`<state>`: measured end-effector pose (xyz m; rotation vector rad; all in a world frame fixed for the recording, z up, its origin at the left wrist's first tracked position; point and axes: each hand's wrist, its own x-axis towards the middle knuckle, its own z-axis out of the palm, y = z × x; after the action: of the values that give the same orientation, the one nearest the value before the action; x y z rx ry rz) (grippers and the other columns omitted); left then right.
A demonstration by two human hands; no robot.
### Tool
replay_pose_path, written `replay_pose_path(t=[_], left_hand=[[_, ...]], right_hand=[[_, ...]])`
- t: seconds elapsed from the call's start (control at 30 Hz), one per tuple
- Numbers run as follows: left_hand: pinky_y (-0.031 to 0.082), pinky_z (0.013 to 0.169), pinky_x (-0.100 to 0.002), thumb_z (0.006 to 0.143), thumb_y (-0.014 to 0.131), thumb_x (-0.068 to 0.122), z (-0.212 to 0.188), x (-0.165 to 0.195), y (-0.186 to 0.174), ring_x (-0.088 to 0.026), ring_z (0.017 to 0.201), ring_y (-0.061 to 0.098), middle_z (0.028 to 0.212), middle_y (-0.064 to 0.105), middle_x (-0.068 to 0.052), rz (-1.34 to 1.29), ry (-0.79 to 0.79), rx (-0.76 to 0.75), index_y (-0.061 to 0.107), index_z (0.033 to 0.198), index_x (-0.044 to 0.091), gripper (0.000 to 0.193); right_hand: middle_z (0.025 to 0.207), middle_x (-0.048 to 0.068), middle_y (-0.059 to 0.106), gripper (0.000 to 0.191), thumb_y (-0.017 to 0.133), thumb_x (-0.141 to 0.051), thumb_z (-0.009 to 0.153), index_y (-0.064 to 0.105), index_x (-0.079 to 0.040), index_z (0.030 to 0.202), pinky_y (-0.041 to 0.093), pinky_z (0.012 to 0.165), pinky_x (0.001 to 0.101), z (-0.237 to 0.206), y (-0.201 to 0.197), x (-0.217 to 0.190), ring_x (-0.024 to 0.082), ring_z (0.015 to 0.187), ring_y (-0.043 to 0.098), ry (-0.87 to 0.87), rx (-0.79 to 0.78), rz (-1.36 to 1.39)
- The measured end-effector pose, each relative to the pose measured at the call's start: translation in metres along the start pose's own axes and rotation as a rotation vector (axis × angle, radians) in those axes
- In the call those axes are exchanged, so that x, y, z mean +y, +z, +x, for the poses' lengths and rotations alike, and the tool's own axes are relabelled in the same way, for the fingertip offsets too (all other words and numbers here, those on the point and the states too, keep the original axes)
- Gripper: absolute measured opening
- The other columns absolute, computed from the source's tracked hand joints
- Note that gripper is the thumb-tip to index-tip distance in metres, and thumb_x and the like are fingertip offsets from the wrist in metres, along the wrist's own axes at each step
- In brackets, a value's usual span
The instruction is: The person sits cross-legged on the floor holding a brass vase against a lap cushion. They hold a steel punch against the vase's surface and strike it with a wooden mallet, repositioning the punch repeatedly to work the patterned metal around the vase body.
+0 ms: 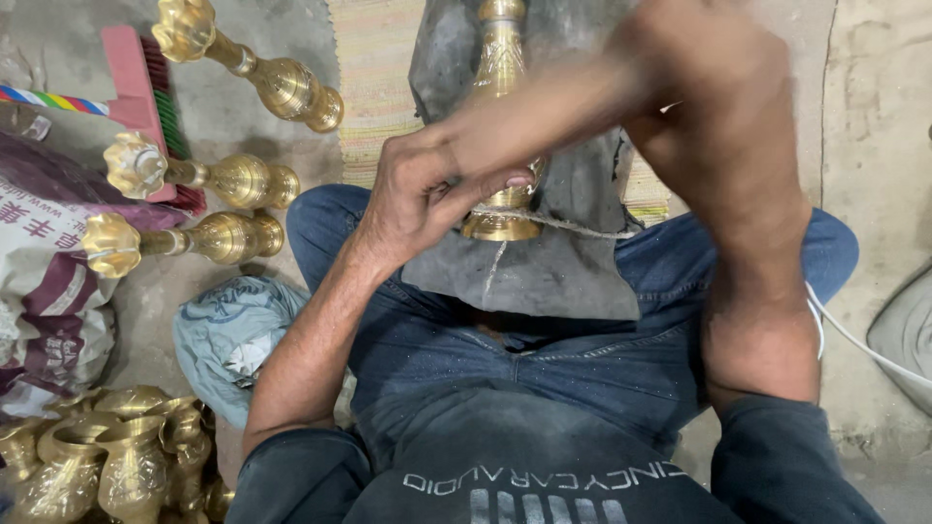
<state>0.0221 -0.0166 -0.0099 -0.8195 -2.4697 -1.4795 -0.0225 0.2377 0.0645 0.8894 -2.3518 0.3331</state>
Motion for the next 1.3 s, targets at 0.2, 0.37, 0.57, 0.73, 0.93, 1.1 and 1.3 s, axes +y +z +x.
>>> replay_pose_path(t=[0.2, 0.37, 0.57, 0.73, 0.93, 1.1, 1.3], left_hand=[[0.058, 0.076, -0.033, 0.099, 0.081, 0.012, 0.005, -0.004, -0.001, -0.013, 0.087, 0.069, 0.099, 0.072, -0.002, -0.031, 0.023, -0.01, 0.071, 0.131, 0.015, 0.034], [0.061, 0.076, -0.031, 0.096, 0.081, 0.014, 0.005, -0.005, -0.001, -0.014, 0.09, 0.073, 0.101, 0.074, -0.003, -0.056, -0.019, -0.031, 0.071, 0.132, 0.013, 0.038], [0.06, 0.071, -0.033, 0.094, 0.082, 0.015, 0.007, -0.012, 0.001, -0.016, 0.082, 0.072, 0.095, 0.075, -0.003, -0.015, -0.035, -0.058, 0.074, 0.129, 0.011, 0.036], [0.062, 0.072, -0.033, 0.095, 0.082, 0.017, 0.005, -0.014, -0.001, -0.017, 0.087, 0.074, 0.101, 0.074, -0.007, -0.002, -0.033, -0.064, 0.078, 0.12, 0.012, 0.025], [0.062, 0.078, -0.033, 0.1, 0.08, 0.015, 0.012, -0.014, -0.006, -0.017, 0.096, 0.076, 0.114, 0.075, -0.006, 0.018, 0.113, -0.049, 0.077, 0.12, 0.011, 0.02], [0.054, 0.066, -0.036, 0.092, 0.083, 0.014, 0.009, -0.01, -0.007, -0.018, 0.078, 0.069, 0.096, 0.071, -0.009, 0.022, 0.031, -0.066, 0.075, 0.12, 0.006, 0.03], [0.057, 0.075, -0.032, 0.1, 0.081, 0.014, 0.009, -0.01, -0.008, -0.018, 0.092, 0.072, 0.106, 0.071, -0.005, -0.027, 0.128, -0.042, 0.07, 0.133, 0.012, 0.035]], right_hand=[[0.09, 0.001, 0.064, 0.02, 0.083, -0.011, 0.086, 0.067, -0.005, 0.097, 0.056, 0.072, 0.042, 0.01, -0.006, -0.014, 0.025, 0.091, 0.067, 0.456, -0.064, 0.523], [0.09, 0.013, 0.067, 0.026, 0.086, 0.003, 0.079, 0.066, -0.002, 0.094, 0.055, 0.08, 0.0481, 0.011, -0.009, -0.01, 0.034, 0.093, 0.068, -0.073, 0.042, -0.079], [0.093, 0.014, 0.064, 0.03, 0.084, 0.006, 0.083, 0.063, -0.004, 0.102, 0.053, 0.083, 0.0476, 0.004, -0.005, -0.004, 0.036, 0.094, 0.067, -0.06, -0.004, -0.011], [0.095, 0.015, 0.063, 0.033, 0.082, 0.008, 0.084, 0.06, -0.003, 0.105, 0.051, 0.082, 0.0471, -0.005, 0.004, 0.003, 0.037, 0.096, 0.065, -0.016, -0.055, 0.087], [0.104, 0.015, 0.062, 0.028, 0.073, 0.008, 0.086, 0.058, -0.002, 0.107, 0.047, 0.083, 0.0434, -0.011, 0.013, 0.008, 0.036, 0.098, 0.061, 0.034, 0.046, 0.257], [0.103, 0.012, 0.063, 0.023, 0.077, 0.001, 0.095, 0.061, -0.004, 0.111, 0.052, 0.079, 0.0428, -0.01, 0.007, 0.003, 0.03, 0.095, 0.065, 0.233, -0.032, 0.508], [0.094, 0.012, 0.067, 0.03, 0.089, 0.004, 0.079, 0.068, -0.004, 0.098, 0.056, 0.078, 0.0466, 0.0, 0.0, -0.004, 0.031, 0.099, 0.065, -0.03, 0.037, -0.061]])
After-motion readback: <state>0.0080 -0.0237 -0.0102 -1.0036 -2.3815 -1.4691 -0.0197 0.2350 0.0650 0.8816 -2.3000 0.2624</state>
